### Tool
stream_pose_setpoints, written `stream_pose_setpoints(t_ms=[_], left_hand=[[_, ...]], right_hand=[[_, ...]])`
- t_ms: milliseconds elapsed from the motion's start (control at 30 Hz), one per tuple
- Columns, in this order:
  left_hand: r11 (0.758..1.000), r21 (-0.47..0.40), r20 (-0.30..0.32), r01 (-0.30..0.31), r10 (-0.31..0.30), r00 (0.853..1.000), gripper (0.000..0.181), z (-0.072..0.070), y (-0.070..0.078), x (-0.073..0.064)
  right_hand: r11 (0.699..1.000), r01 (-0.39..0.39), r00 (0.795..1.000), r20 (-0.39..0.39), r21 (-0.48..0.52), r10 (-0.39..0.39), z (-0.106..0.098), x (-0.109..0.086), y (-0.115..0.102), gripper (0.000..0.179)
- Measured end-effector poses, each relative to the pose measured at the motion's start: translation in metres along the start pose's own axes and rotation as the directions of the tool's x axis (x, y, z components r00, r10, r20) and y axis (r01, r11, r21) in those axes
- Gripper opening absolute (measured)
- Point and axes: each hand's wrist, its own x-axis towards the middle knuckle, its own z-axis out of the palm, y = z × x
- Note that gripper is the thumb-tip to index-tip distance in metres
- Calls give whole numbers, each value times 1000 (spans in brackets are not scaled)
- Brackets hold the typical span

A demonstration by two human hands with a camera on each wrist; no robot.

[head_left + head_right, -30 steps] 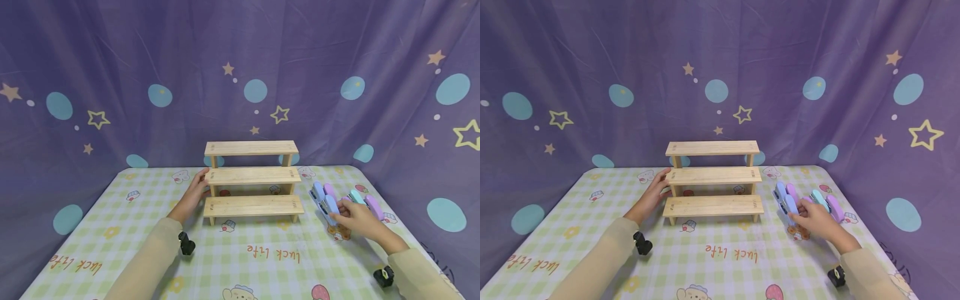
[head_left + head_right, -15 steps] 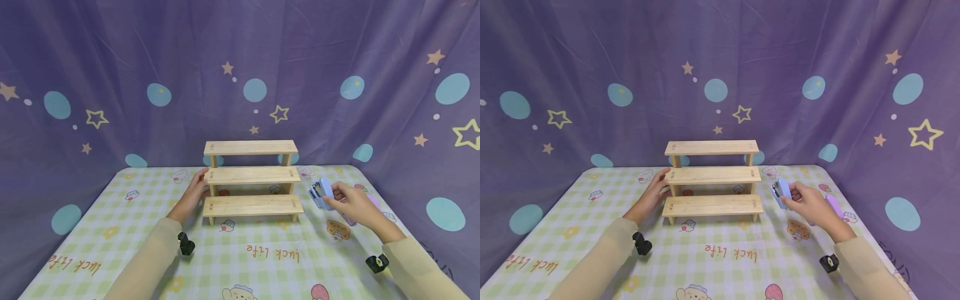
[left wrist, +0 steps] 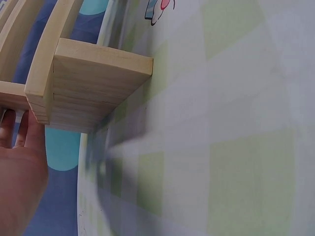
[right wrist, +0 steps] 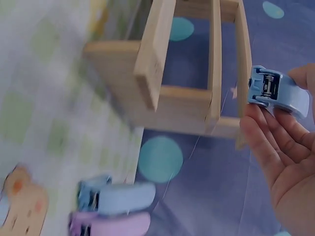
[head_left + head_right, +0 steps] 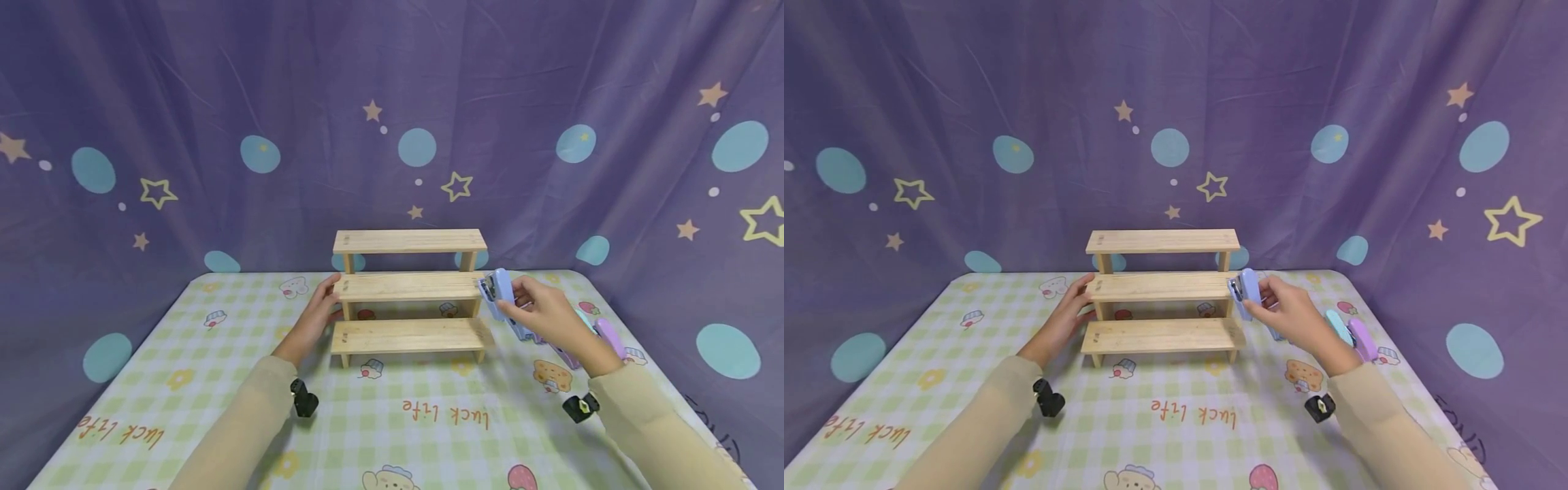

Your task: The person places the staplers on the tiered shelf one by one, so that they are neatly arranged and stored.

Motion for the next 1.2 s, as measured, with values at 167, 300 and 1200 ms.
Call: stream_pose_setpoints(t_ms=[167,300,1200], left_hand=[[1000,-3,17,-18,18,1000,53,0,1,-1],[1000,1,36,-20,20,999,54,2,6,-5],[1000,16,-3,14,-14,1000,53,3,4,-1]], right_hand=[[999,7,1000,24,54,-9,11,18,-13,29],[997,-7,999,35,80,4,20,32,-22,32],[976,-67,998,22,207,64,67,135,-83,35]])
